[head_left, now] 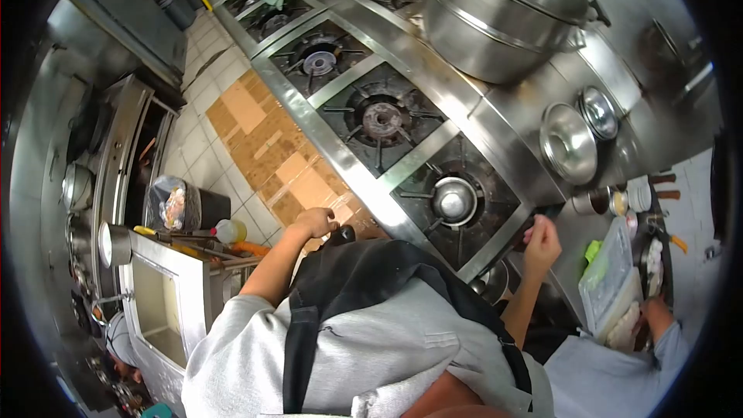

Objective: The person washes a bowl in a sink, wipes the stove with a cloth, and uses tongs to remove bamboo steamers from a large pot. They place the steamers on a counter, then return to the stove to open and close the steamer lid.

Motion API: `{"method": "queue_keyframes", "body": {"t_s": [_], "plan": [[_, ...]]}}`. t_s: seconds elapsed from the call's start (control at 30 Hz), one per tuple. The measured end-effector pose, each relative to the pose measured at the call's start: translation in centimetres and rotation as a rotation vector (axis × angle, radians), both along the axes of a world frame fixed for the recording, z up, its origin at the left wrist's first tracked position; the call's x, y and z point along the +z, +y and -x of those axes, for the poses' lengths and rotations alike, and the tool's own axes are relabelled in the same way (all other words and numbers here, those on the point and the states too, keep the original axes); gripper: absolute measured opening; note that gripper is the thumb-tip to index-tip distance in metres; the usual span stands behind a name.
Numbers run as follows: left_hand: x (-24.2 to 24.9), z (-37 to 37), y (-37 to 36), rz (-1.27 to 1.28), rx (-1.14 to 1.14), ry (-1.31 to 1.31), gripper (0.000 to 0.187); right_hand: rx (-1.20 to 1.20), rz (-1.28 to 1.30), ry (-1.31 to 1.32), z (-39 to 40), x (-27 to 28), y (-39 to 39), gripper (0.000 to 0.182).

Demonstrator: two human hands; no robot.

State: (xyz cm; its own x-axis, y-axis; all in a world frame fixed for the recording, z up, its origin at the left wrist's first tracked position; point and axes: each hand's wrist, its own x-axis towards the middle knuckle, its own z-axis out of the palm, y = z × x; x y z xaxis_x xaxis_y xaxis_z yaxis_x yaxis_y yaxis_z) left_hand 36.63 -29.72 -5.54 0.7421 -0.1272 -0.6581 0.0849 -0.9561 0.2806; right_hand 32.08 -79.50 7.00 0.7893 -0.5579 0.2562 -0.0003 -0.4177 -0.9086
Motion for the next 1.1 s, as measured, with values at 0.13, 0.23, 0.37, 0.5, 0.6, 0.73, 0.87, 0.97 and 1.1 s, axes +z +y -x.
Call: {"method": "queue_keyframes", "body": {"t_s": [0.13, 0.23, 0.37, 0.5, 0.6, 0.73, 0.87, 0.97, 1.1], "plan": [[-8.3, 4.3, 6.3, -0.055, 0.043, 0.134, 0.054, 0.172, 0.14, 0.147, -0.5, 0.0, 4.7, 0.018], [-11.8, 7.3, 11.0, 0.053, 0.193, 0.274, 0.063, 0.284, 0.285, 0.188, -2.3, 0.1, 8.1, 0.017], [-19.7, 11.8, 18.9, -0.081, 0.612, 0.308, 0.089, 0.404, 0.505, 0.149, -5.2, 1.7, 15.1, 0.013], [-23.7, 14.5, 22.7, 0.116, 0.81, 0.15, 0.077, 0.469, 0.576, 0.125, -8.5, 3.1, 24.7, 0.011], [-21.3, 11.7, 25.5, 0.475, 1.325, 0.174, 0.069, 0.688, 0.586, 0.155, -10.9, 3.2, 32.4, 0.014], [-16.2, 1.3, 31.4, 1.41, 1.868, 0.067, 0.047, 1.042, 0.752, 0.592, -15.8, -1.4, 40.3, 0.021], [6.5, -7.1, 28.9, 2.182, 1.06, 0.334, 0.054, 1.372, 1.071, 0.932, -18.4, -11.7, 48.0, 0.02], [17.5, -12.1, 19.8, 1.659, -0.178, 0.067, 0.051, 1.509, 1.149, 1.106, -18.5, -16.3, 54.7, 0.021], [10.2, -12.7, 17.9, 1.496, -0.333, 0.142, 0.051, 1.637, 1.06, 1.114, -17.6, -18.4, 63.5, 0.023]]}}
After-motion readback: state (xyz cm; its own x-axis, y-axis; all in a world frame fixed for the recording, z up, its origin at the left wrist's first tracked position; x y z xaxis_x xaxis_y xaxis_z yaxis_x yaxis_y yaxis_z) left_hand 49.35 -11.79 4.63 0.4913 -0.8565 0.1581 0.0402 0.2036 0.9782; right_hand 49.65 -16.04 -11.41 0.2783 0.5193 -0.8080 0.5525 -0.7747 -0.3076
